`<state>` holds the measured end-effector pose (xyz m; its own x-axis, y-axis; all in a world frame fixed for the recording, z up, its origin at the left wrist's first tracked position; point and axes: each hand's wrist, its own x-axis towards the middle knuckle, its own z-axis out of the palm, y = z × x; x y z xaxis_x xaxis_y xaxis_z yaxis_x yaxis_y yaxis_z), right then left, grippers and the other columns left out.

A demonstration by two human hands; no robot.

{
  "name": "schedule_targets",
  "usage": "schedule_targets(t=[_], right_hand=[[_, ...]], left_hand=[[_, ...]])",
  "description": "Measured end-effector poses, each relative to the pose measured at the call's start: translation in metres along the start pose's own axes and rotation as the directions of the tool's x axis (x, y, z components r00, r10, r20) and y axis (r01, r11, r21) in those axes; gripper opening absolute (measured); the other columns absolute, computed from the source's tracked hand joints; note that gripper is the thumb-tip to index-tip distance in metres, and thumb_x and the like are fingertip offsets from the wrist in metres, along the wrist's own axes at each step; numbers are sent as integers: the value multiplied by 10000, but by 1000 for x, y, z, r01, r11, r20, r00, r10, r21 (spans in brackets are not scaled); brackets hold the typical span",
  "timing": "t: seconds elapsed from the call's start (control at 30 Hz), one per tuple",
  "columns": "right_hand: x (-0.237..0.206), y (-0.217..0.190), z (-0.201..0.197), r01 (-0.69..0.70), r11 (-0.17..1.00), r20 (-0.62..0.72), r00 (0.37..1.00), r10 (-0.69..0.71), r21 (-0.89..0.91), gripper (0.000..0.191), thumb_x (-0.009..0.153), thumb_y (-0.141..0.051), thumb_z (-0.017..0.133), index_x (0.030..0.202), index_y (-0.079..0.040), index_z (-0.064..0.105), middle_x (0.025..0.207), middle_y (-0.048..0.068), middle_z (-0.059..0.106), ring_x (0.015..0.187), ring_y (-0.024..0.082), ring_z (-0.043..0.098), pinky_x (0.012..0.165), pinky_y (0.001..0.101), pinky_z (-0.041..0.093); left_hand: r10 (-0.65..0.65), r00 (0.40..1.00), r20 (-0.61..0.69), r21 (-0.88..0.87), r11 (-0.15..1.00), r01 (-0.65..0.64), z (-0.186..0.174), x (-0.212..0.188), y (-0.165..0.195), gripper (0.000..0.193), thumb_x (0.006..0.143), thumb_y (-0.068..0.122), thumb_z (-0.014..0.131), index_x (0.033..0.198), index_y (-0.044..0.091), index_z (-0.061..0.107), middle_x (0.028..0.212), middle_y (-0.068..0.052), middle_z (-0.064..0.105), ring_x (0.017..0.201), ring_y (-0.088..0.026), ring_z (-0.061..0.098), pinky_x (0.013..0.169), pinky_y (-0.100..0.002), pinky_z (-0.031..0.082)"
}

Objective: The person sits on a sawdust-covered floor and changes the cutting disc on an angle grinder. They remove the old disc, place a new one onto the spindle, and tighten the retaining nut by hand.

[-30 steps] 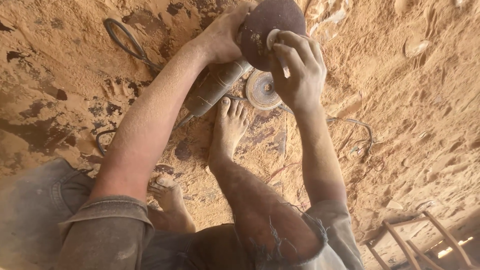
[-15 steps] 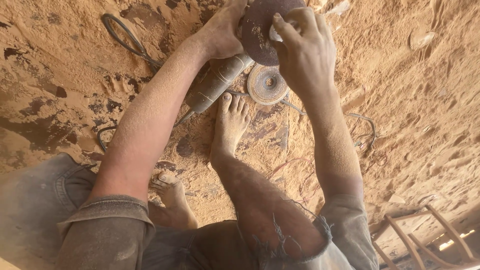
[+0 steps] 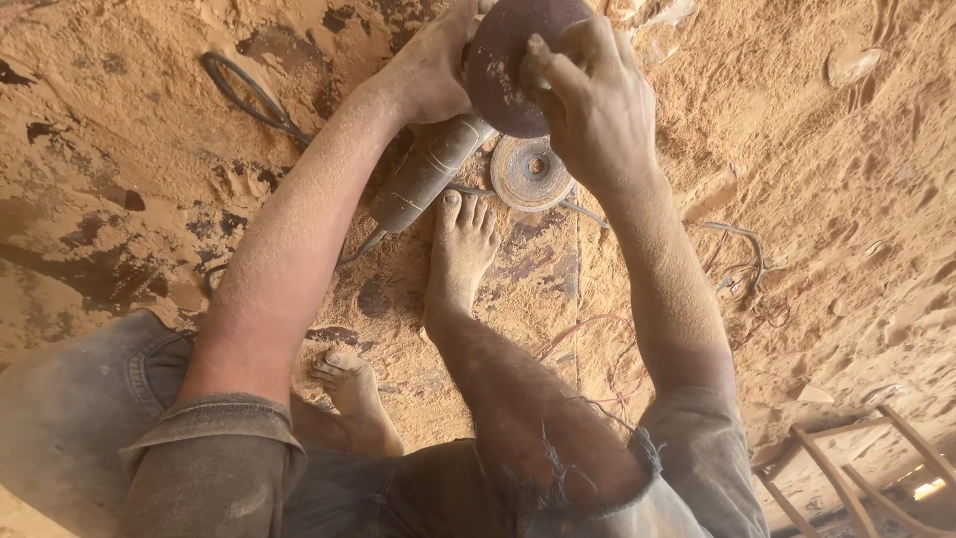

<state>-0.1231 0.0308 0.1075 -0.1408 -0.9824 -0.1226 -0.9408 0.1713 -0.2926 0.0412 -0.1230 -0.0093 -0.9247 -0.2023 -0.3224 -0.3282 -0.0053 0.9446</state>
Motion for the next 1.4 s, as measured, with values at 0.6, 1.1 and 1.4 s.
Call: schedule_targets(t=[0.6,1.1,1.4], right_hand=[[-4,5,5,8,997,-109,994,0,77,121,1042,-127,761,1163,-128,745,1137,47,633,1008,183,620,720,300,570],[-14,-3,35,-124,987,-214,966,144,103,334,958,-295,880,1141,-81,699,1093,57,651,840,110,655,642,217,585],[-15,-16,28,-176,960,-131,980,150,-217,444,1004,-432,820,1194,-42,722,986,52,660,816,157,632,612,283,535]], left_hand=[[106,994,-10,-24,994,-106,1,1,1,837,860,281,960,1471,84,423,1402,-185,609,1316,-326,628,1110,-541,530],[65,998,-28,32,997,-64,12,-5,-17,639,923,287,929,1357,50,524,1223,-132,683,1158,-264,725,1032,-422,615],[0,1000,-16,-95,995,-1,11,-2,-14,652,839,58,845,1386,54,490,1279,-143,693,1188,-280,709,1057,-473,576]])
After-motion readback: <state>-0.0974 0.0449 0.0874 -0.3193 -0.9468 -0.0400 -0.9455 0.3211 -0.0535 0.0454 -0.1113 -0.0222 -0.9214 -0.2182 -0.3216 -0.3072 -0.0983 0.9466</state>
